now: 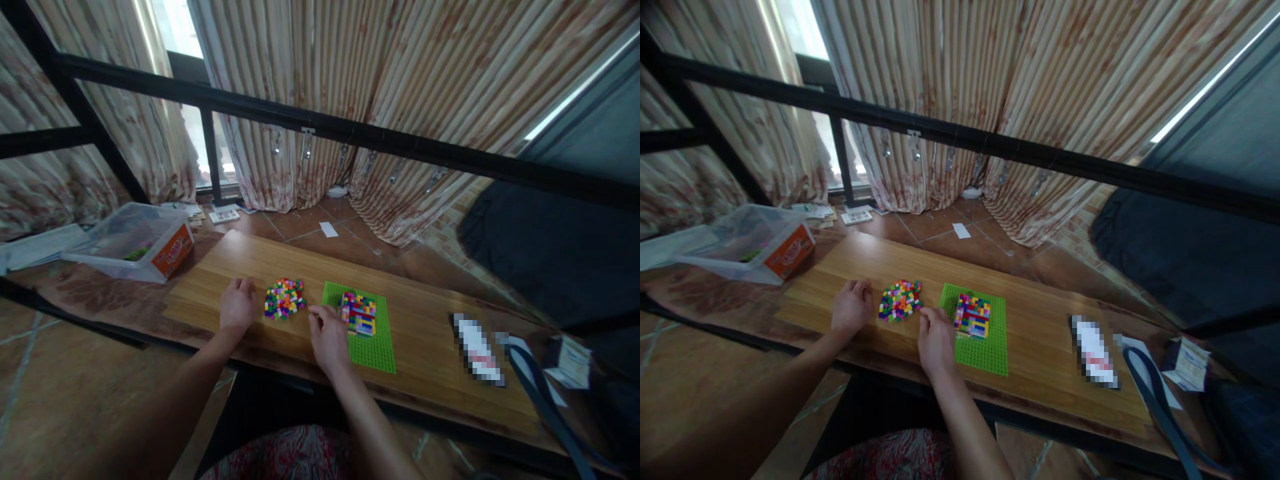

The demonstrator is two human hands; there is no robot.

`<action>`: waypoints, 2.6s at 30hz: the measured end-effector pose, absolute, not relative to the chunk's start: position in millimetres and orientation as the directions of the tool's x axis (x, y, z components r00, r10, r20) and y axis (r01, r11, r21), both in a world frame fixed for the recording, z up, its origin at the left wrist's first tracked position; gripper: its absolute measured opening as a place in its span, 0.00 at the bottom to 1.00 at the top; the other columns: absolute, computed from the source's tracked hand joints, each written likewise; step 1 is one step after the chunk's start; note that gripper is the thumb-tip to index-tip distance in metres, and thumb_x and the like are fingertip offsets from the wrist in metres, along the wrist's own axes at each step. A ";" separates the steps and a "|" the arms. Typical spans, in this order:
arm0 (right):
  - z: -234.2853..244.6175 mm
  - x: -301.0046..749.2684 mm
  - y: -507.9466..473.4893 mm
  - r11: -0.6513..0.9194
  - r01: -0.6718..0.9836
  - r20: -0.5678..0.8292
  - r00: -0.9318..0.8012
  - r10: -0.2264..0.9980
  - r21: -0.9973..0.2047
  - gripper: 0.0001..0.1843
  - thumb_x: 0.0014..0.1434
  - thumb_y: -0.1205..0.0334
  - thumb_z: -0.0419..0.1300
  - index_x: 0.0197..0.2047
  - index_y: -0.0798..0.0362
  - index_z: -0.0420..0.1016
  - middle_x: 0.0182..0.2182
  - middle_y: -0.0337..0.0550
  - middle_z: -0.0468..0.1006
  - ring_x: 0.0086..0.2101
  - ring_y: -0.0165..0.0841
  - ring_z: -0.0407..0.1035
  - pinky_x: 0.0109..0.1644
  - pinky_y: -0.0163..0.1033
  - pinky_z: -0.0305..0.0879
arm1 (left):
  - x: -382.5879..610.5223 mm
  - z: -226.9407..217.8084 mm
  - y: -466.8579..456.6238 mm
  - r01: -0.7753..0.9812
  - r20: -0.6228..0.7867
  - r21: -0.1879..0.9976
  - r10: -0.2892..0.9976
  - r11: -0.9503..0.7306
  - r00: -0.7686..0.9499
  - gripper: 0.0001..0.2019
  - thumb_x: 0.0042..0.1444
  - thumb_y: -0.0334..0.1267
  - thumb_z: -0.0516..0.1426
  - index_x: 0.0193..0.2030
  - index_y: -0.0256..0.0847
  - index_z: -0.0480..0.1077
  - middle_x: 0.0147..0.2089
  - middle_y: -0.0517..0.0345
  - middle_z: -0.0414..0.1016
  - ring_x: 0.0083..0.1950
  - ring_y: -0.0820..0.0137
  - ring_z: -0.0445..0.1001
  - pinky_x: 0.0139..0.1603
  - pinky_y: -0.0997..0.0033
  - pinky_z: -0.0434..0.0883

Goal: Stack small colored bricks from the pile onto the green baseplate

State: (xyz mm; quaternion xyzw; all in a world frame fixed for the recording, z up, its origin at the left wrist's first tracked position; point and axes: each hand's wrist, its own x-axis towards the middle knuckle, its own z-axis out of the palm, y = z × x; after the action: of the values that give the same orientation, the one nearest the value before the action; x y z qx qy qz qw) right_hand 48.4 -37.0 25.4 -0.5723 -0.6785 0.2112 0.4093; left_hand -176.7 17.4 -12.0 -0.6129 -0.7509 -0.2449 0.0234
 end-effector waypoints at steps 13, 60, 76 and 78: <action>-0.8 22.0 1.2 0.155 0.842 0.201 -0.056 0.978 -0.517 0.13 0.62 0.70 0.54 0.42 0.51 0.79 0.40 0.48 0.79 0.42 0.40 0.72 0.47 0.40 0.64 | -176.9 -13.7 16.8 0.930 0.332 0.342 0.909 0.133 -0.252 0.14 0.60 0.32 0.49 0.45 0.39 0.75 0.44 0.47 0.76 0.48 0.59 0.75 0.49 0.62 0.70; 18.0 172.5 -10.7 -0.063 0.399 0.145 0.469 0.871 -0.915 0.19 0.46 0.46 0.69 0.32 0.54 0.81 0.27 0.45 0.82 0.28 0.37 0.74 0.35 0.41 0.68 | -177.1 -6.6 17.0 0.928 0.316 0.347 0.914 0.137 -0.253 0.16 0.61 0.33 0.48 0.46 0.39 0.75 0.44 0.46 0.76 0.46 0.59 0.75 0.47 0.62 0.70; 0.7 172.4 -5.1 -0.049 -0.003 -0.044 0.517 0.855 -0.999 0.25 0.37 0.43 0.72 0.32 0.56 0.79 0.25 0.41 0.80 0.26 0.33 0.72 0.31 0.38 0.68 | -177.2 -9.8 18.0 0.923 0.321 0.359 0.911 0.135 -0.258 0.16 0.61 0.33 0.47 0.46 0.39 0.75 0.45 0.46 0.76 0.47 0.59 0.75 0.47 0.62 0.69; -1.0 171.4 -4.7 -0.047 0.000 -0.040 0.520 0.853 -0.999 0.25 0.38 0.44 0.72 0.32 0.56 0.80 0.27 0.42 0.81 0.28 0.34 0.73 0.34 0.40 0.70 | -177.0 -9.3 18.1 0.924 0.317 0.358 0.913 0.137 -0.258 0.16 0.61 0.33 0.47 0.46 0.39 0.75 0.45 0.47 0.76 0.46 0.60 0.75 0.47 0.63 0.69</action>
State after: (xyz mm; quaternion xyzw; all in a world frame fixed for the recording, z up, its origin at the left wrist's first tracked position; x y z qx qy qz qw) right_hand 171.4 -4.7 -1.0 -0.6308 -0.3382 0.3543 0.6018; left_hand -177.0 18.1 -9.3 -0.6089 -0.7540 -0.2461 0.0112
